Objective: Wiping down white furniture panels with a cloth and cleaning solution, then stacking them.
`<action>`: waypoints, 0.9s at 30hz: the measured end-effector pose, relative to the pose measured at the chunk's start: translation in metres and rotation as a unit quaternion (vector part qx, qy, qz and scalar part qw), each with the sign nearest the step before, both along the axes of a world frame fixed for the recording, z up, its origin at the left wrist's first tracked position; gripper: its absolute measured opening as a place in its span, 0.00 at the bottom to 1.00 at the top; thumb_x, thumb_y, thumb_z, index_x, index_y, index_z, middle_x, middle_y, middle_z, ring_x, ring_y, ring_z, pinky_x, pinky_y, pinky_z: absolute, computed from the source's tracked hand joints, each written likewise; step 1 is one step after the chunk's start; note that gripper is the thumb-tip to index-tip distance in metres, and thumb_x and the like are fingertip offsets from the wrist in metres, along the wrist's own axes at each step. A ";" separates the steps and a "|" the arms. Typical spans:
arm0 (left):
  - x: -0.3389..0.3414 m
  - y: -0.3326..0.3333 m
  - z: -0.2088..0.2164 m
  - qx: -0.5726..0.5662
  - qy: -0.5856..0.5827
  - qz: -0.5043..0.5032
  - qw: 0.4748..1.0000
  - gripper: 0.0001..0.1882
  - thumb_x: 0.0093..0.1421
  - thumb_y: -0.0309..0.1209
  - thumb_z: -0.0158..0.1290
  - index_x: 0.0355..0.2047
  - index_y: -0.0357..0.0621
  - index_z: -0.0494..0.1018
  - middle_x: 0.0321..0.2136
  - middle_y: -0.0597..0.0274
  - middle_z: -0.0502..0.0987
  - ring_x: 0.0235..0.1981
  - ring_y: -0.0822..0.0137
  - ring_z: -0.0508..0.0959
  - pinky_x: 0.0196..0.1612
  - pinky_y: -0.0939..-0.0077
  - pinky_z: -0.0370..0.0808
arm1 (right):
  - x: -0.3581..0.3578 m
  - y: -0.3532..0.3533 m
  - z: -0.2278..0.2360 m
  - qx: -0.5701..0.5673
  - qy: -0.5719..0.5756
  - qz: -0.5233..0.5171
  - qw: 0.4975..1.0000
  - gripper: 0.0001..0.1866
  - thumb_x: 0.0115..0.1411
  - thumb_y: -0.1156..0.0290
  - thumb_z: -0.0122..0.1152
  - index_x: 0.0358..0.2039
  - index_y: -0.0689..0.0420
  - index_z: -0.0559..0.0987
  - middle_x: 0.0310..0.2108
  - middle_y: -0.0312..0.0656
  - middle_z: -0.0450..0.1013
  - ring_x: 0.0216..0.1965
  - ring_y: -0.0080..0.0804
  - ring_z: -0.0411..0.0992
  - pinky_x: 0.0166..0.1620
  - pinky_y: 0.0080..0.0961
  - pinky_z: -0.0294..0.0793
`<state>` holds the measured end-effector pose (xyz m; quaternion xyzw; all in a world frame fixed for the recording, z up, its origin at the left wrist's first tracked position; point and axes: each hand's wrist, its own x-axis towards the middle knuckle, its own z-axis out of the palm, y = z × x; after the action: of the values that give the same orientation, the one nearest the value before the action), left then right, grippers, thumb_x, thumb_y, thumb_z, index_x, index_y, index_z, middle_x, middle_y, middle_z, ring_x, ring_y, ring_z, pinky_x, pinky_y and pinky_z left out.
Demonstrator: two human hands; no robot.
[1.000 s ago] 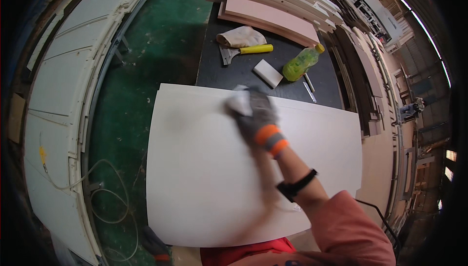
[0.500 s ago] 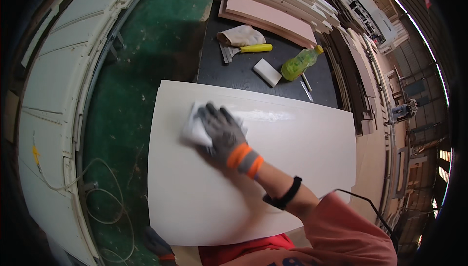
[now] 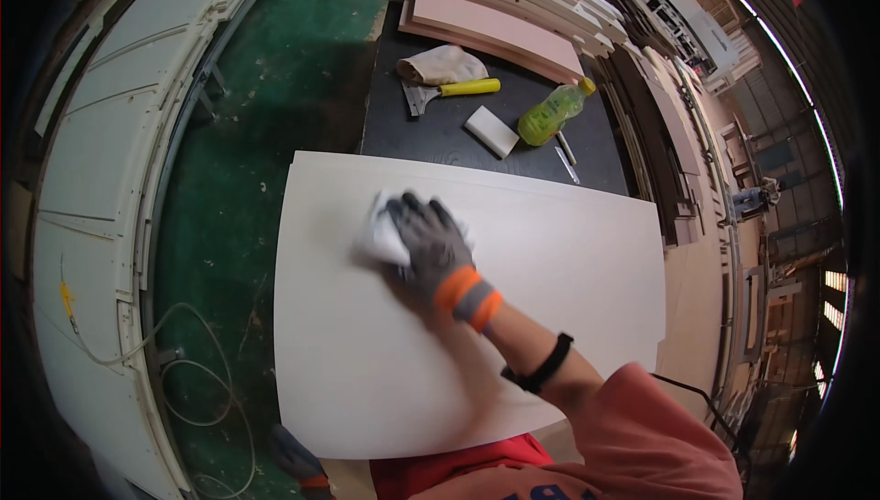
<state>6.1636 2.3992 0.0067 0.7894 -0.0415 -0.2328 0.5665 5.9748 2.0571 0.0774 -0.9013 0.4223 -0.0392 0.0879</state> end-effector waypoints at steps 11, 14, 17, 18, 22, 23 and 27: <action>-0.005 -0.008 0.006 -0.063 0.043 0.036 0.996 0.20 0.69 0.42 0.44 0.33 0.35 0.73 0.28 0.63 0.74 0.29 0.72 0.70 0.34 0.73 0.71 | 0.028 0.016 -0.003 0.017 -0.038 0.006 0.999 0.38 0.56 0.53 0.53 0.64 0.57 0.60 0.67 0.49 0.53 0.70 0.46 0.44 0.70 0.41 0.39; -0.005 -0.008 0.000 -0.044 0.041 0.016 0.998 0.20 0.69 0.43 0.45 0.34 0.35 0.74 0.30 0.62 0.75 0.30 0.71 0.72 0.34 0.72 0.72 | 0.029 -0.046 -0.016 -0.044 -0.028 -0.077 0.996 0.37 0.56 0.54 0.53 0.63 0.60 0.61 0.66 0.49 0.54 0.69 0.46 0.46 0.70 0.38 0.39; 0.000 0.000 -0.007 -0.059 0.035 -0.014 0.998 0.19 0.69 0.42 0.45 0.34 0.36 0.74 0.30 0.62 0.75 0.30 0.73 0.70 0.34 0.73 0.72 | -0.008 -0.054 -0.022 -0.051 -0.117 -0.189 0.974 0.36 0.55 0.55 0.56 0.61 0.61 0.64 0.62 0.53 0.60 0.65 0.49 0.54 0.68 0.37 0.48; 0.002 0.005 -0.009 -0.048 0.030 -0.012 0.998 0.19 0.69 0.41 0.45 0.33 0.35 0.74 0.29 0.64 0.74 0.30 0.74 0.69 0.34 0.74 0.71 | -0.029 -0.050 -0.019 -0.058 -0.128 -0.230 0.963 0.35 0.55 0.55 0.57 0.60 0.62 0.66 0.60 0.54 0.63 0.62 0.50 0.58 0.66 0.37 0.51; 0.005 0.025 -0.037 -0.084 0.048 0.027 0.995 0.18 0.69 0.37 0.46 0.31 0.33 0.73 0.28 0.68 0.73 0.30 0.76 0.67 0.34 0.76 0.69 | -0.133 -0.053 -0.019 -0.061 -0.086 -0.423 0.900 0.37 0.58 0.47 0.55 0.60 0.61 0.66 0.58 0.54 0.65 0.58 0.52 0.62 0.64 0.40 0.55; -0.002 0.024 -0.046 -0.081 0.051 0.040 0.995 0.18 0.69 0.37 0.46 0.31 0.33 0.73 0.28 0.68 0.73 0.30 0.76 0.67 0.34 0.76 0.69 | -0.152 -0.063 -0.030 -0.118 -0.030 -0.382 0.916 0.36 0.59 0.47 0.53 0.60 0.61 0.66 0.58 0.54 0.65 0.59 0.52 0.61 0.65 0.40 0.53; -0.007 0.006 -0.019 -0.013 0.000 0.032 0.999 0.17 0.68 0.33 0.45 0.36 0.27 0.74 0.30 0.66 0.75 0.33 0.75 0.68 0.39 0.75 0.70 | -0.065 -0.069 -0.020 -0.042 -0.038 -0.210 0.976 0.36 0.60 0.48 0.50 0.60 0.62 0.65 0.63 0.52 0.59 0.64 0.51 0.55 0.67 0.39 0.50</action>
<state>6.1561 2.4055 -0.0125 0.7827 -0.0191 -0.2139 0.5842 5.9098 1.9879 0.0570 -0.7933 0.5965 -0.1087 0.0555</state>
